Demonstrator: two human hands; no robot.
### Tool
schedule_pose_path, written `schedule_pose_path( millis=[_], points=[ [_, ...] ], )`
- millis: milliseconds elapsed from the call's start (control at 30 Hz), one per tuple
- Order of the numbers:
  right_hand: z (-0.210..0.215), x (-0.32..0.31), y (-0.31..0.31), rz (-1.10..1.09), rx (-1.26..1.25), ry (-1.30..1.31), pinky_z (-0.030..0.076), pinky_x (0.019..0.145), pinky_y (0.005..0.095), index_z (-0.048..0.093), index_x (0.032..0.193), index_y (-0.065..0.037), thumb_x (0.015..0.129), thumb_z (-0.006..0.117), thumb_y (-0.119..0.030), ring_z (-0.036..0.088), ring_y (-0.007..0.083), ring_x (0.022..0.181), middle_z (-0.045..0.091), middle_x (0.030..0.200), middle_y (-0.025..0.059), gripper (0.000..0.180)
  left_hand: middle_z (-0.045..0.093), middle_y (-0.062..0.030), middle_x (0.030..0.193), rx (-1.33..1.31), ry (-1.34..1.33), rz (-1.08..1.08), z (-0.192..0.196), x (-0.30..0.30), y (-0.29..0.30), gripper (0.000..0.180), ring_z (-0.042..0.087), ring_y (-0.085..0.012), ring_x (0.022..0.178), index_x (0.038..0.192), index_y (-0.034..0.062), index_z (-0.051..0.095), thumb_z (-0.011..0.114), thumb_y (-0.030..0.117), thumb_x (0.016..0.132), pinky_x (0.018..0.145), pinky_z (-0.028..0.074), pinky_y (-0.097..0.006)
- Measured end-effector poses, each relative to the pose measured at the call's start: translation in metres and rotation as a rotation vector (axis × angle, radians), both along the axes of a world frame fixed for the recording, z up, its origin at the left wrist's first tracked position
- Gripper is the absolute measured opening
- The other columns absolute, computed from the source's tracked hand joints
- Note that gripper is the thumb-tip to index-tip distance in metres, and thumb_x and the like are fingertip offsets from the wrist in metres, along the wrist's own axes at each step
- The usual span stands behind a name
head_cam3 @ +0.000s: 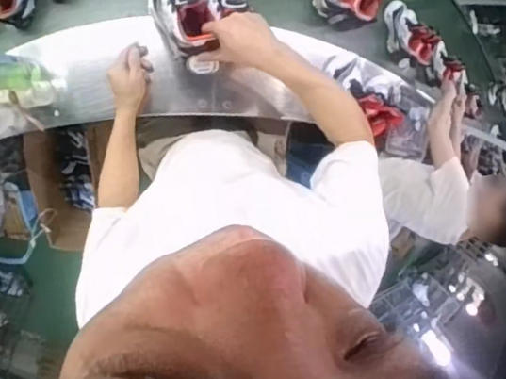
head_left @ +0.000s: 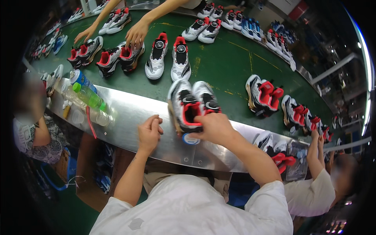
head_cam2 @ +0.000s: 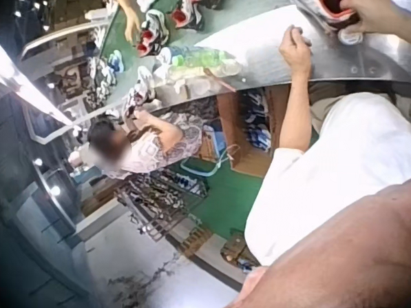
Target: The person inserts black circular components into the tongue area of white and red sneakers on a metal workbench. They handle multiple shoes one at a time, pressing the components into place and moving finished shoes aside.
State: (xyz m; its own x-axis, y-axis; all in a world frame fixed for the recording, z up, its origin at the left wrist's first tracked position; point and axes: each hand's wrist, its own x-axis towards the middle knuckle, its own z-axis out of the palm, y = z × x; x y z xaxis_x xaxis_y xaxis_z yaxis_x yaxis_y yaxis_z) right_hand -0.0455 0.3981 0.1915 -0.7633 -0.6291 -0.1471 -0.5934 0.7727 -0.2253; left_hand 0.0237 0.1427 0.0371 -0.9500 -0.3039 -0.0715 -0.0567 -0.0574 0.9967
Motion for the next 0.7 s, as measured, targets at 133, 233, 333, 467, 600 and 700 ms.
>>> schedule_pose_path(
  millis=[133,233,333,467,600,700],
  points=[
    [0.016,-0.049,0.029,-0.038,0.025,0.184,0.061,0.075,0.0481,0.078,0.103,-0.012,0.081,0.086,-0.06,0.078,0.0349,0.084,0.078,0.083,0.0142,0.053,0.077,-0.0111,0.09,-0.275,0.173,0.071,-0.006,-0.001,0.016,0.022,0.068,-0.0122,0.063,0.12,-0.0086,0.074,0.066,0.008,0.106,0.057,0.054,-0.029],
    [0.001,-0.109,0.054,-0.136,0.047,0.258,0.06,0.086,0.0495,0.071,0.127,-0.011,0.086,0.087,-0.048,0.075,0.0371,0.1,0.077,0.102,0.016,0.057,0.08,-0.0138,0.099,-0.282,0.178,0.039,-0.012,-0.003,0.016,0.024,0.068,-0.0119,0.066,0.121,-0.0082,0.074,0.064,0.007,0.106,0.06,0.055,-0.029],
    [0.006,-0.125,0.078,-0.09,-0.036,0.377,0.057,0.098,0.0516,0.062,0.14,-0.012,0.091,0.084,-0.035,0.069,0.0405,0.114,0.071,0.12,0.0171,0.058,0.079,-0.0135,0.098,-0.227,0.171,0.047,-0.006,-0.001,0.014,0.021,0.068,-0.013,0.065,0.119,-0.0076,0.074,0.065,0.004,0.104,0.06,0.055,-0.03],
    [0.036,-0.143,0.163,-0.395,0.432,0.069,0.057,0.099,0.05,0.066,0.139,-0.007,0.081,0.085,-0.035,0.072,0.0414,0.115,0.077,0.119,0.0231,0.067,0.077,-0.0144,0.094,-0.4,0.253,0.086,0.0,-0.002,0.019,0.019,0.067,-0.0172,0.065,0.115,-0.0066,0.074,0.069,0.0,0.099,0.062,0.054,-0.032],
    [-0.015,-0.157,0.294,-0.445,0.497,-0.176,0.056,0.107,0.0467,0.058,0.155,-0.007,0.073,0.091,-0.042,0.071,0.0383,0.125,0.076,0.13,0.0221,0.095,0.076,-0.0151,0.092,-0.497,0.292,0.081,0.003,-0.005,0.028,0.019,0.068,-0.0207,0.068,0.114,-0.0052,0.075,0.07,-0.001,0.096,0.064,0.054,-0.033],
    [-0.046,-0.141,0.305,-0.532,0.437,-0.089,0.057,0.105,0.048,0.068,0.143,-0.01,0.08,0.089,-0.041,0.071,0.0406,0.123,0.076,0.131,0.0221,0.073,0.075,-0.0151,0.09,-0.488,0.31,0.09,0.001,-0.005,0.028,0.017,0.068,-0.022,0.069,0.112,-0.005,0.075,0.071,0.0,0.097,0.065,0.054,-0.034]
  ],
)
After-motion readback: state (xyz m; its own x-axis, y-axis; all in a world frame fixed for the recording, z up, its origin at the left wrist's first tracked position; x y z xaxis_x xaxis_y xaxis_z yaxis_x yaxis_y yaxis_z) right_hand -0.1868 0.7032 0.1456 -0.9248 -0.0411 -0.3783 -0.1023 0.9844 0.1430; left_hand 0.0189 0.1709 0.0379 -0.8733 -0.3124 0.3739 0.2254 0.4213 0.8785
